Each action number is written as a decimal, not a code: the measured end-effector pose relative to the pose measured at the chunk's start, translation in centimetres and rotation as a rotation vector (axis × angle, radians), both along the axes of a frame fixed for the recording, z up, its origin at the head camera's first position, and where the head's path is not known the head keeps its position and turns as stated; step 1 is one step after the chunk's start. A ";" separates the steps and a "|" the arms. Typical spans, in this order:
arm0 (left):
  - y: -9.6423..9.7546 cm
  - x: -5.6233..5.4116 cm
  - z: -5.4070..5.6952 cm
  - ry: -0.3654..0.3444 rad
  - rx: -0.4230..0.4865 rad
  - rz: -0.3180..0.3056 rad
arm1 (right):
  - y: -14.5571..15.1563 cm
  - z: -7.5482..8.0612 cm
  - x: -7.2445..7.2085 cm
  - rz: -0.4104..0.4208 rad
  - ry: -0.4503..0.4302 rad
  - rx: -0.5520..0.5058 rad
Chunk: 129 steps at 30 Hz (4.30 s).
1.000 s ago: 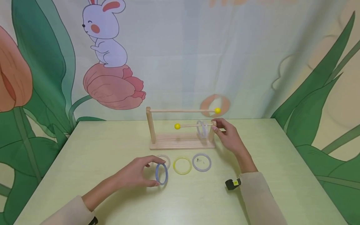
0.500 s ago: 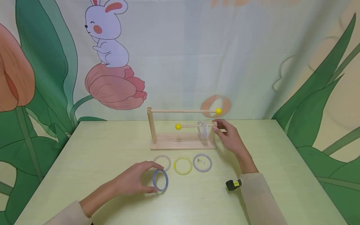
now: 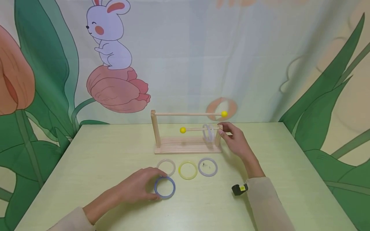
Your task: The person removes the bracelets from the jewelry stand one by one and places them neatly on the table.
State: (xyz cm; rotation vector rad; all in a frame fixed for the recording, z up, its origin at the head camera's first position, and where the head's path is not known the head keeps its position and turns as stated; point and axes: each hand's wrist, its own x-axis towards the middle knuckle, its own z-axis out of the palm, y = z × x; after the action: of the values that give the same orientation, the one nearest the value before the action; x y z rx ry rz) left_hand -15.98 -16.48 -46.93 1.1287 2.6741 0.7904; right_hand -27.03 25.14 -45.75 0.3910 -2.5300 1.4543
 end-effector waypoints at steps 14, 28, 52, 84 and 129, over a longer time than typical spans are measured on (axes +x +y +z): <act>0.5 0.2 -0.4 0.001 -0.020 0.003 | -0.2 0.2 0.1 0.008 0.007 -0.003; 0.9 0.7 -0.2 0.078 -0.040 -0.025 | -1.7 3.9 2.7 0.015 -0.008 -0.003; 7.4 -3.6 3.8 0.116 -0.007 -0.004 | -0.7 1.8 1.0 0.008 0.001 -0.017; 17.2 -12.5 5.7 0.245 0.136 0.192 | -0.8 2.2 1.3 0.025 -0.030 -0.035; 19.3 -11.9 4.7 0.176 0.030 0.235 | 0.2 -0.2 0.0 0.024 0.001 -0.011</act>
State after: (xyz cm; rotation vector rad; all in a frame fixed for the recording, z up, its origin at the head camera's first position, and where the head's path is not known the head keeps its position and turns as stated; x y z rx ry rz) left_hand -27.86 2.81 -42.21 0.9410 2.9923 0.8030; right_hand -27.04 25.38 -45.97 0.4212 -2.5238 1.4751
